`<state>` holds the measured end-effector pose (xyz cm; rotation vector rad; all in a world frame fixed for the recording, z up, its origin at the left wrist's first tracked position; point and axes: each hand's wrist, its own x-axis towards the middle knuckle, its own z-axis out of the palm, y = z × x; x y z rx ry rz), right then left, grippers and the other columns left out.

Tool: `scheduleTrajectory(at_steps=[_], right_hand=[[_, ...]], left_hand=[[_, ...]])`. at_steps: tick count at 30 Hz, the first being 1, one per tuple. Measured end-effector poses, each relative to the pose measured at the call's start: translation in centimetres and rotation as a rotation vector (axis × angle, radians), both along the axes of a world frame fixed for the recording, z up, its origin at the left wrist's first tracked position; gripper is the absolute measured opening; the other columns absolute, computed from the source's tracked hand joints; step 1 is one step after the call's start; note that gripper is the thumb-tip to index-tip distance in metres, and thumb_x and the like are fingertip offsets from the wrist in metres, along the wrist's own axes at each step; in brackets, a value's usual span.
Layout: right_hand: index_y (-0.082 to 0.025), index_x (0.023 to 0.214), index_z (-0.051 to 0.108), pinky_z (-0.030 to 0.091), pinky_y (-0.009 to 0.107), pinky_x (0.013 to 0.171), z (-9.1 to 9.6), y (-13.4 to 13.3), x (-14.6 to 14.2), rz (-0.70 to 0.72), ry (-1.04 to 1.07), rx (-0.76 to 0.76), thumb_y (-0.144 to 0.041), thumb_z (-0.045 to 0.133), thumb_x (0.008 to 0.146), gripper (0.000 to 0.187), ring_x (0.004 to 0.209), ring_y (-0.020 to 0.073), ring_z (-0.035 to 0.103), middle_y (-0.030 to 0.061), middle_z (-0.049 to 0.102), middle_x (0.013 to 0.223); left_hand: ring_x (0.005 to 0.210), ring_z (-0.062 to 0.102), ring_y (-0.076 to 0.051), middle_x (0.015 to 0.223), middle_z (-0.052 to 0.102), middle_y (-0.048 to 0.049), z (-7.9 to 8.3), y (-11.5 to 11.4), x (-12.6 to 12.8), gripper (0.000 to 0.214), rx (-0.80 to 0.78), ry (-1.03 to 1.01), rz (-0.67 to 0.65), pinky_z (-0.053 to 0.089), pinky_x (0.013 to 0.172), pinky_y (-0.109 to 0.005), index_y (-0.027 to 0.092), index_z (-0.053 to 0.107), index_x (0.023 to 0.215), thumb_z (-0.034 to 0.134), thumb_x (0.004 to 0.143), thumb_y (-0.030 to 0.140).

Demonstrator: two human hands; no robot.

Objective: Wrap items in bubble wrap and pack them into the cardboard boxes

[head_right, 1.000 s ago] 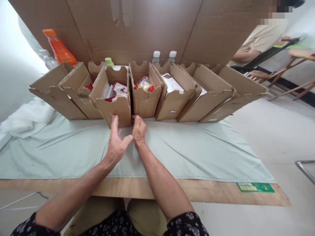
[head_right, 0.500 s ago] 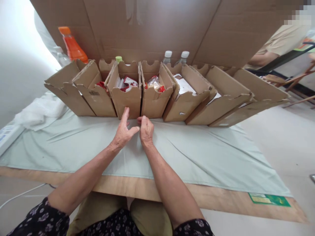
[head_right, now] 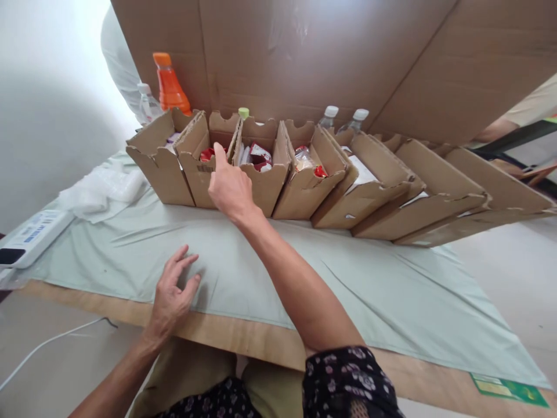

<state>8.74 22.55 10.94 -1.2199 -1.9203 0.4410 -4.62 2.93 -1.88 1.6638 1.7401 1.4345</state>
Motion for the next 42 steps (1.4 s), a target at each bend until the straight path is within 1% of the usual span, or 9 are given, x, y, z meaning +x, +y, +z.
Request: scheduleTrajectory(at_steps=[5, 13, 18, 21, 24, 26, 32, 37, 42], right_hand=[[-0.021, 0.100, 0.067, 0.053, 0.047, 0.086, 1.7, -0.6, -1.5, -0.129, -0.176, -0.017, -0.013, 0.053, 0.091, 0.019, 0.084, 0.0311, 0.071, 0.0088, 0.073, 0.077], [-0.023, 0.099, 0.066, 0.047, 0.023, 0.059, 1.5, -18.1, 5.4, 0.106, -0.124, -0.028, -0.021, 0.052, 0.101, 0.015, 0.059, 0.0133, 0.067, -0.0020, 0.072, 0.071], [-0.027, 0.106, 0.073, 0.056, 0.021, 0.060, 0.9, -23.1, 15.5, -0.132, 0.020, 0.016, -0.025, 0.062, 0.099, 0.014, 0.063, 0.0128, 0.072, -0.0021, 0.075, 0.077], [-0.031, 0.140, 0.062, 0.063, 0.027, 0.073, -0.7, -24.5, 20.2, -0.320, 0.147, 0.069, -0.029, 0.066, 0.098, 0.042, 0.089, 0.0179, 0.079, 0.0040, 0.080, 0.111], [-0.031, 0.161, 0.038, 0.064, 0.036, 0.090, -3.4, -26.5, 22.1, -0.196, 0.091, 0.014, -0.036, 0.066, 0.098, 0.070, 0.125, 0.0251, 0.071, 0.0113, 0.065, 0.147], [-0.026, 0.155, 0.047, 0.064, 0.039, 0.091, -5.4, -27.6, 21.8, -0.106, -0.048, -0.057, -0.047, 0.068, 0.095, 0.067, 0.125, 0.0290, 0.070, 0.0138, 0.067, 0.143], [-0.021, 0.095, 0.065, 0.056, 0.035, 0.061, -8.5, -24.4, 19.3, -0.225, -0.090, -0.176, -0.057, 0.063, 0.093, 0.036, 0.065, 0.0219, 0.065, 0.0075, 0.073, 0.083], [-0.021, 0.106, 0.060, 0.052, 0.035, 0.064, -8.0, -17.7, 20.8, -0.393, 0.025, -0.197, -0.049, 0.062, 0.085, 0.035, 0.067, 0.0214, 0.065, 0.0075, 0.073, 0.092], [-0.018, 0.108, 0.062, 0.053, 0.041, 0.070, -11.8, -16.4, 21.8, -0.520, -0.126, -0.188, -0.049, 0.054, 0.085, 0.039, 0.075, 0.0271, 0.066, 0.0136, 0.073, 0.093]], left_hand=[[0.150, 0.046, -0.032, 0.158, 0.051, -0.0157, -0.2, 0.2, 0.5, 0.048, 0.055, -0.176, 0.032, 0.035, 0.126, -0.056, 0.021, 0.058, 0.143, 0.063, 0.095, 0.027], [0.153, 0.045, -0.027, 0.157, 0.053, -0.0137, 0.4, 0.9, -0.3, 0.053, 0.249, -0.780, 0.282, 0.031, 0.129, -0.043, 0.022, 0.056, 0.144, 0.056, 0.100, 0.053], [0.150, 0.047, -0.028, 0.159, 0.052, -0.0116, 0.1, -1.7, 0.6, 0.062, 0.172, -0.648, 0.139, 0.037, 0.126, -0.042, 0.027, 0.049, 0.151, 0.064, 0.095, 0.050], [0.141, 0.057, -0.030, 0.145, 0.062, -0.0110, 0.0, -4.4, 1.6, 0.064, 0.071, -0.528, 0.022, 0.047, 0.117, -0.040, 0.026, 0.053, 0.146, 0.073, 0.089, 0.047], [0.129, 0.063, -0.029, 0.129, 0.067, -0.0099, 0.1, -6.5, 2.5, 0.052, -0.044, -0.454, -0.068, 0.051, 0.111, -0.039, 0.023, 0.059, 0.133, 0.076, 0.087, 0.040], [0.124, 0.064, -0.027, 0.125, 0.067, -0.0086, 0.1, -7.2, 3.0, 0.047, -0.112, -0.443, -0.068, 0.051, 0.108, -0.038, 0.023, 0.058, 0.130, 0.074, 0.087, 0.035], [0.123, 0.064, -0.025, 0.127, 0.066, -0.0087, 1.0, -4.2, 5.4, 0.047, -0.106, -0.444, -0.129, 0.052, 0.107, -0.037, 0.023, 0.054, 0.133, 0.067, 0.088, 0.027], [0.131, 0.060, -0.027, 0.138, 0.063, -0.0139, 2.2, 4.0, 8.0, 0.051, -0.064, -0.183, -0.280, 0.047, 0.115, -0.047, 0.018, 0.049, 0.142, 0.047, 0.091, 0.019], [0.116, 0.070, -0.028, 0.121, 0.076, -0.0090, 2.0, 7.8, 6.0, 0.057, -0.197, 0.233, -0.402, 0.056, 0.106, -0.049, 0.022, 0.061, 0.138, 0.051, 0.083, 0.014]])
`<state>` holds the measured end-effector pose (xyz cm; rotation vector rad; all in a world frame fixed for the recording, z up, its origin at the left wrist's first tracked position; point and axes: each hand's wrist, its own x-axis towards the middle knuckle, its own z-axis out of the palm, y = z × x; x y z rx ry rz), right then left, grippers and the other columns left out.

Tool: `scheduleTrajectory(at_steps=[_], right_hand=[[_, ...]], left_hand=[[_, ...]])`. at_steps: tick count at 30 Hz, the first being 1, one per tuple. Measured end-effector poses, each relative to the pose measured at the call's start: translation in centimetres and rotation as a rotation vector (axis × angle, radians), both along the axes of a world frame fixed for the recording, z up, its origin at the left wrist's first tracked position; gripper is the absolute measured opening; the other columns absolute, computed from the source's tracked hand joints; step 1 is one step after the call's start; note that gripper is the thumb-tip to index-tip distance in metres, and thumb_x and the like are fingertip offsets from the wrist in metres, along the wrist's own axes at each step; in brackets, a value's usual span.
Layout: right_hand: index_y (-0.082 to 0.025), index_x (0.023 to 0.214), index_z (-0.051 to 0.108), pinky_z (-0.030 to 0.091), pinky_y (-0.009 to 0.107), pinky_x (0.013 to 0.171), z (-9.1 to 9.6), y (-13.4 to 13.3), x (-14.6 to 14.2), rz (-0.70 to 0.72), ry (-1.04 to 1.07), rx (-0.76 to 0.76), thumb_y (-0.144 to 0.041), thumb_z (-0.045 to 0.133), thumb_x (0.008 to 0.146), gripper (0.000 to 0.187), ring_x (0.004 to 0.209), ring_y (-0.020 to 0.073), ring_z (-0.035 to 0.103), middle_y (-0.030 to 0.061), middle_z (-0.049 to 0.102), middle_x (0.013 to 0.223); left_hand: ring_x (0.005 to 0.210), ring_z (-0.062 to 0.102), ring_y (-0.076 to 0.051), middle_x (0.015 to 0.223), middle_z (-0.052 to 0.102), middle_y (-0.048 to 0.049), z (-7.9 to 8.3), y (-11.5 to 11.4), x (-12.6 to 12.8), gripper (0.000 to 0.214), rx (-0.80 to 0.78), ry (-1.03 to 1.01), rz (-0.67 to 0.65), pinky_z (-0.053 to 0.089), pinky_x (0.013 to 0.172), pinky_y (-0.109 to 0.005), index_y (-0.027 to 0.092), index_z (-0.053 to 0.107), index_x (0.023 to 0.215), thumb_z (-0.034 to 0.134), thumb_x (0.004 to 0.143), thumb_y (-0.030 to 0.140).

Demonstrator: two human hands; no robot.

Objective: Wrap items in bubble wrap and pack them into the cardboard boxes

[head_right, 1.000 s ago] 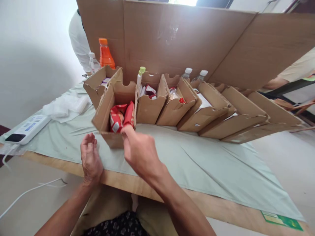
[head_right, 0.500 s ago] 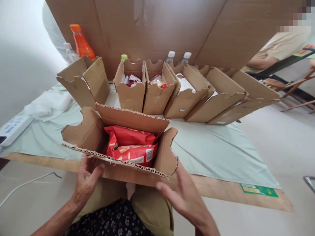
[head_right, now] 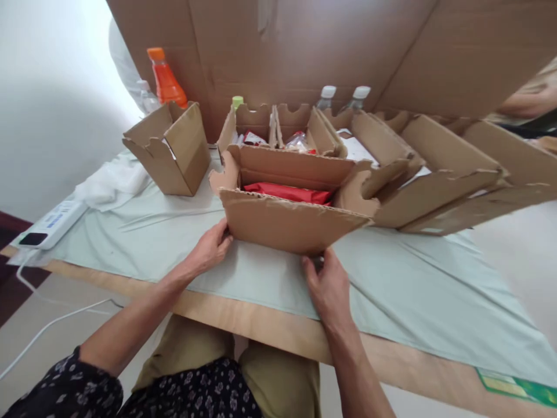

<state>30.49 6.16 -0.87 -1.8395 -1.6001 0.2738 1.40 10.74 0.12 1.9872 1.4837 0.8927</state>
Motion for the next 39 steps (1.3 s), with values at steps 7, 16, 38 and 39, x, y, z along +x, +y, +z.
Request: scheduleTrajectory(at_steps=[7, 16, 38, 39], right_hand=[[-0.015, 0.118, 0.066, 0.050, 0.058, 0.094, -3.6, -1.5, 0.4, -0.018, -0.377, 0.017, -0.049, 0.044, 0.092, 0.048, 0.117, 0.0413, 0.063, 0.0227, 0.067, 0.135], [-0.018, 0.112, 0.069, 0.051, 0.062, 0.090, -4.2, -1.0, 1.3, -0.010, -0.372, 0.063, -0.054, 0.045, 0.093, 0.047, 0.113, 0.0436, 0.065, 0.0224, 0.072, 0.124], [-0.021, 0.119, 0.071, 0.049, 0.058, 0.108, 0.7, -6.5, -1.9, -0.026, -0.080, 0.343, -0.036, 0.058, 0.097, 0.030, 0.124, 0.0329, 0.066, 0.0156, 0.071, 0.132], [-0.021, 0.117, 0.071, 0.050, 0.056, 0.106, 1.1, -7.5, -2.2, 0.013, -0.075, 0.359, -0.034, 0.059, 0.098, 0.026, 0.122, 0.0316, 0.068, 0.0144, 0.073, 0.129]], left_hand=[[0.147, 0.047, -0.041, 0.148, 0.060, -0.0176, 0.4, 1.4, -11.3, 0.035, 0.050, 0.131, 0.365, 0.031, 0.126, -0.064, 0.016, 0.074, 0.113, 0.061, 0.083, 0.027], [0.160, 0.017, -0.047, 0.167, 0.037, -0.0177, 3.7, 9.9, -22.0, 0.046, 0.083, 0.150, 0.891, 0.018, 0.126, -0.070, 0.005, 0.059, 0.130, 0.065, 0.093, 0.032], [0.130, 0.064, -0.035, 0.140, 0.066, -0.0192, -0.8, -15.4, 1.8, 0.065, 0.347, 0.171, 0.024, 0.035, 0.120, -0.068, 0.022, 0.045, 0.151, 0.067, 0.090, 0.022], [0.134, 0.061, -0.037, 0.146, 0.062, -0.0219, -0.3, -16.0, 3.0, 0.072, 0.302, 0.173, -0.084, 0.032, 0.121, -0.071, 0.021, 0.041, 0.154, 0.070, 0.089, 0.027]])
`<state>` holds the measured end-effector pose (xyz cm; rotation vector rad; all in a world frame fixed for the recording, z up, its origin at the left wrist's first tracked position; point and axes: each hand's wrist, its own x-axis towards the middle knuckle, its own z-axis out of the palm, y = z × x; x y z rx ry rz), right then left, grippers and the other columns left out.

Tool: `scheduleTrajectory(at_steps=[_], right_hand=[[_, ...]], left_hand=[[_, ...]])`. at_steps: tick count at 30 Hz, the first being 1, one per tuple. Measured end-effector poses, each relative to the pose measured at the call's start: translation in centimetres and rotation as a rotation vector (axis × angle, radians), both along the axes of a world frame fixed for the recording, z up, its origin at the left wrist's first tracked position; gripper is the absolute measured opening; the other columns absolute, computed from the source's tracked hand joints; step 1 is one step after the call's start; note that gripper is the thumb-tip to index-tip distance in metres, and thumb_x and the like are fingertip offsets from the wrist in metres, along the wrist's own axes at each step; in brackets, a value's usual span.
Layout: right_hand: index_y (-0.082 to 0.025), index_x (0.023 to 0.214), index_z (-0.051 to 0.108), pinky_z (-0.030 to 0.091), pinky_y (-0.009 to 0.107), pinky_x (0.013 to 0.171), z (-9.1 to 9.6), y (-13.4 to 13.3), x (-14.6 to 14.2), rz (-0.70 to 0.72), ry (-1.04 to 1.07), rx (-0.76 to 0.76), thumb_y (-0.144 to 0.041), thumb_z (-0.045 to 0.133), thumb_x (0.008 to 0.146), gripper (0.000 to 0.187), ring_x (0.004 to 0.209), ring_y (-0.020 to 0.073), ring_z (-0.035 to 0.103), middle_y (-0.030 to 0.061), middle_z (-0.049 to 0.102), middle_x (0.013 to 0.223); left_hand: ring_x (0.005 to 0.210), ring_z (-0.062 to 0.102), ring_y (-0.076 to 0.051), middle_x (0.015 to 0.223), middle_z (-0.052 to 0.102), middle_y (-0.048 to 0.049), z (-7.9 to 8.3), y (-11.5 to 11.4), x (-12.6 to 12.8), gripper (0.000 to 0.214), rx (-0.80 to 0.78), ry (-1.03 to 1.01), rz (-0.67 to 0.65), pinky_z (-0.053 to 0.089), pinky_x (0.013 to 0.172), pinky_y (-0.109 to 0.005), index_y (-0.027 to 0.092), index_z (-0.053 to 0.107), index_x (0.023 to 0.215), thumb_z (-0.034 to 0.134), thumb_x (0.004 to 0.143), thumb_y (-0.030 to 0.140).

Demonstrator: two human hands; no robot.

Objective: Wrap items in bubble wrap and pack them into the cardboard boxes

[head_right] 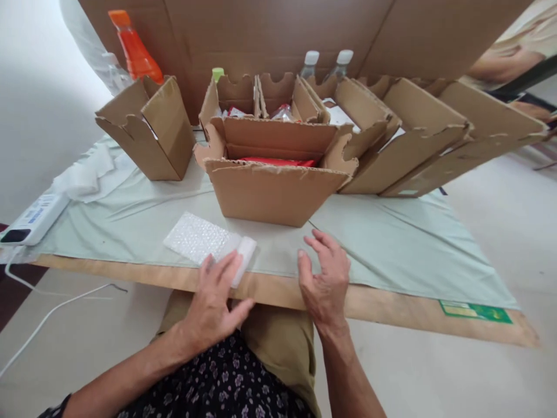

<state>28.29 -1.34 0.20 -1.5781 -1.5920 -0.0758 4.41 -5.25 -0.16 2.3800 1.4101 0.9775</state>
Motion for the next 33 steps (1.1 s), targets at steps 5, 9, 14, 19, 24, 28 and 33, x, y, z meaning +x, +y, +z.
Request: scheduleTrajectory(at_steps=[5, 9, 14, 19, 24, 28, 33], right_hand=[[-0.024, 0.119, 0.069, 0.053, 0.051, 0.105, 2.5, -3.1, -1.9, 0.146, 0.002, 0.000, -0.025, 0.058, 0.100, 0.022, 0.120, 0.0288, 0.069, 0.0118, 0.074, 0.128], [-0.024, 0.121, 0.068, 0.050, 0.047, 0.107, 4.2, -2.7, -5.1, 0.365, -0.070, 0.007, -0.020, 0.056, 0.100, 0.024, 0.124, 0.0272, 0.067, 0.0090, 0.075, 0.127], [-0.020, 0.144, 0.058, 0.051, 0.048, 0.102, 2.8, 0.6, -9.4, 0.513, -0.342, -0.216, -0.004, 0.051, 0.092, 0.055, 0.137, 0.0315, 0.056, 0.0145, 0.059, 0.152], [-0.018, 0.112, 0.073, 0.050, 0.051, 0.100, 0.8, 2.8, -9.3, 0.553, -0.464, -0.360, 0.003, 0.050, 0.087, 0.041, 0.138, 0.0340, 0.055, 0.0171, 0.062, 0.149], [-0.023, 0.099, 0.073, 0.048, 0.054, 0.106, 0.8, 0.7, -1.5, 0.435, -0.193, -0.219, -0.003, 0.049, 0.083, 0.034, 0.133, 0.0312, 0.059, 0.0106, 0.063, 0.148], [-0.024, 0.094, 0.074, 0.050, 0.054, 0.105, 0.0, -1.5, 4.9, 0.290, -0.109, -0.326, -0.018, 0.053, 0.088, 0.023, 0.129, 0.0315, 0.062, 0.0099, 0.062, 0.148], [-0.024, 0.098, 0.078, 0.050, 0.056, 0.105, -1.3, -3.6, 6.8, 0.280, -0.137, -0.377, -0.015, 0.042, 0.094, 0.037, 0.129, 0.0310, 0.063, 0.0104, 0.070, 0.137]], left_hand=[[0.129, 0.067, -0.032, 0.141, 0.066, -0.0192, 2.5, -1.6, 0.6, 0.049, 0.021, -0.081, -0.223, 0.037, 0.122, -0.068, 0.023, 0.056, 0.141, 0.067, 0.093, 0.024], [0.122, 0.069, -0.026, 0.128, 0.072, -0.0121, 2.8, 0.4, -2.8, 0.038, 0.122, -0.205, -0.009, 0.053, 0.112, -0.051, 0.025, 0.064, 0.130, 0.060, 0.094, 0.013], [0.138, 0.058, -0.032, 0.144, 0.063, -0.0184, -0.2, 4.5, -5.4, 0.045, 0.004, -0.071, 0.173, 0.048, 0.116, -0.056, 0.017, 0.061, 0.139, 0.051, 0.095, 0.015], [0.145, 0.051, -0.037, 0.149, 0.061, -0.0168, -2.5, 5.9, -6.1, 0.043, -0.081, 0.082, 0.163, 0.040, 0.120, -0.061, 0.020, 0.065, 0.134, 0.051, 0.094, 0.019], [0.143, 0.052, -0.036, 0.147, 0.062, -0.0155, -2.4, 5.7, -6.3, 0.041, -0.092, 0.074, 0.155, 0.040, 0.120, -0.059, 0.021, 0.067, 0.131, 0.051, 0.093, 0.021], [0.140, 0.055, -0.037, 0.144, 0.066, -0.0137, -1.9, 6.0, -6.9, 0.037, -0.110, 0.038, 0.121, 0.044, 0.118, -0.059, 0.023, 0.071, 0.124, 0.054, 0.092, 0.028], [0.126, 0.065, -0.034, 0.132, 0.072, -0.0117, 0.1, 7.6, -9.4, 0.035, -0.144, 0.042, 0.125, 0.051, 0.112, -0.053, 0.024, 0.074, 0.117, 0.058, 0.092, 0.042]])
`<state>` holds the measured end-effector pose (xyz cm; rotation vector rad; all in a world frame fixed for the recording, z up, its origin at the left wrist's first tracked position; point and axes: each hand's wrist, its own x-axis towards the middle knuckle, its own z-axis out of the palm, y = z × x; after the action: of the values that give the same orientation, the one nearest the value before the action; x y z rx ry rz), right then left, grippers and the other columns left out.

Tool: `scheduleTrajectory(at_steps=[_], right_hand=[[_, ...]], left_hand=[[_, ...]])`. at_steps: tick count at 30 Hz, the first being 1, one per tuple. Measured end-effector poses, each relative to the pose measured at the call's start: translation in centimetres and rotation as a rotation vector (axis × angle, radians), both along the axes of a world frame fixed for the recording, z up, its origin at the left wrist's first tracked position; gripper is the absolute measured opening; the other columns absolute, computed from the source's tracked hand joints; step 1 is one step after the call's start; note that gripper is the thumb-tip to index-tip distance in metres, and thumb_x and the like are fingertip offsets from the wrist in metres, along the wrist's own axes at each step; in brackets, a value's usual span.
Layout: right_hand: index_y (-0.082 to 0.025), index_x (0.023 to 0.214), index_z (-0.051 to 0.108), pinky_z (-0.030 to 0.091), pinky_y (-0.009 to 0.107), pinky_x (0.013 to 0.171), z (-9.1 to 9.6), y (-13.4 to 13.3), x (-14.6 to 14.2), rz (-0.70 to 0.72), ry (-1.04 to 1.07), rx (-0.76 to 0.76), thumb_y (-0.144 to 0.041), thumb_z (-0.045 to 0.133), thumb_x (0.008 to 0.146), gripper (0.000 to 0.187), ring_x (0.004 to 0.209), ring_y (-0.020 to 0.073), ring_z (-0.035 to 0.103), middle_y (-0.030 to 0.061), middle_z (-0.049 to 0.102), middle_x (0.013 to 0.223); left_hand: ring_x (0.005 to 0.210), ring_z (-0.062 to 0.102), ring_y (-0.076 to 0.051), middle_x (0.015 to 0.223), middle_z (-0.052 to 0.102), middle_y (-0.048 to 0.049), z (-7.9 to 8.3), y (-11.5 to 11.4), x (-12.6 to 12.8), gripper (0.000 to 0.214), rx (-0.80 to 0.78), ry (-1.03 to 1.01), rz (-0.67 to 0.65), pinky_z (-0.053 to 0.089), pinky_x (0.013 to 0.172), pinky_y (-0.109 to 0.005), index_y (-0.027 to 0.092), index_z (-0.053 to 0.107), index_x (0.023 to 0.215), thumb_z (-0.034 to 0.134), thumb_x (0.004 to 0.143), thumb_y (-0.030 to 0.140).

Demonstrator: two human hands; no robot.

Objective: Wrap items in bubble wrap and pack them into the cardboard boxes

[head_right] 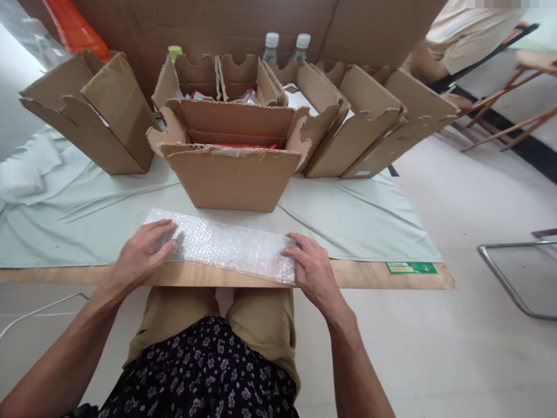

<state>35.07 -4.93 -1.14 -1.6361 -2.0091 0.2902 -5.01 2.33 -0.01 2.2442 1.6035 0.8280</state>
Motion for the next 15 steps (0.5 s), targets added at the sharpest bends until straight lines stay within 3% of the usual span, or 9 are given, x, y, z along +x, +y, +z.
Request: scheduleTrajectory(at_steps=[4, 7, 9, 11, 13, 15], right_hand=[[-0.025, 0.122, 0.073, 0.050, 0.053, 0.108, -0.3, -0.8, -0.4, -0.122, 0.067, 0.039, -0.024, 0.041, 0.101, 0.038, 0.131, 0.0284, 0.063, 0.0102, 0.070, 0.139], [-0.021, 0.132, 0.066, 0.048, 0.056, 0.109, -0.7, -0.4, -0.8, -0.265, 0.017, 0.072, -0.038, 0.049, 0.101, 0.040, 0.135, 0.0329, 0.061, 0.0143, 0.069, 0.140], [-0.018, 0.127, 0.067, 0.047, 0.059, 0.108, -1.1, 0.0, -1.3, -0.319, -0.063, 0.075, -0.043, 0.058, 0.096, 0.041, 0.138, 0.0377, 0.057, 0.0173, 0.067, 0.142], [-0.019, 0.111, 0.069, 0.047, 0.058, 0.106, -1.4, 0.4, -1.9, -0.329, -0.089, 0.099, -0.039, 0.061, 0.094, 0.027, 0.138, 0.0392, 0.056, 0.0166, 0.069, 0.139], [-0.021, 0.096, 0.067, 0.049, 0.053, 0.102, -1.2, 0.4, -2.5, -0.306, -0.043, 0.144, -0.032, 0.059, 0.095, 0.014, 0.131, 0.0354, 0.062, 0.0127, 0.075, 0.127], [-0.022, 0.092, 0.064, 0.053, 0.044, 0.092, -0.4, 0.3, -3.0, -0.287, 0.039, 0.178, -0.028, 0.056, 0.098, 0.012, 0.108, 0.0282, 0.071, 0.0077, 0.078, 0.107]], left_hand=[[0.135, 0.056, -0.042, 0.141, 0.065, -0.0202, 1.0, 1.7, -2.3, 0.046, 0.037, 0.173, 0.264, 0.043, 0.115, -0.063, 0.016, 0.070, 0.122, 0.057, 0.089, 0.045], [0.138, 0.051, -0.049, 0.138, 0.064, -0.0250, 0.2, 2.8, -3.0, 0.044, -0.061, 0.284, 0.320, 0.041, 0.114, -0.070, 0.014, 0.069, 0.113, 0.058, 0.084, 0.045], [0.139, 0.050, -0.048, 0.133, 0.066, -0.0241, -0.5, 3.1, -2.7, 0.034, -0.085, 0.250, 0.301, 0.041, 0.114, -0.070, 0.017, 0.069, 0.100, 0.058, 0.082, 0.043], [0.137, 0.053, -0.046, 0.129, 0.068, -0.0215, -0.6, 3.0, -1.9, 0.024, -0.062, 0.161, 0.315, 0.043, 0.113, -0.067, 0.020, 0.067, 0.088, 0.058, 0.080, 0.041], [0.124, 0.063, -0.041, 0.118, 0.073, -0.0165, 0.1, 2.3, -1.1, 0.019, -0.103, 0.073, 0.369, 0.048, 0.109, -0.060, 0.022, 0.064, 0.083, 0.058, 0.078, 0.040], [0.105, 0.071, -0.034, 0.106, 0.076, -0.0098, 1.3, 1.3, -0.7, 0.022, -0.211, -0.003, 0.447, 0.055, 0.100, -0.050, 0.023, 0.066, 0.089, 0.060, 0.078, 0.042]])
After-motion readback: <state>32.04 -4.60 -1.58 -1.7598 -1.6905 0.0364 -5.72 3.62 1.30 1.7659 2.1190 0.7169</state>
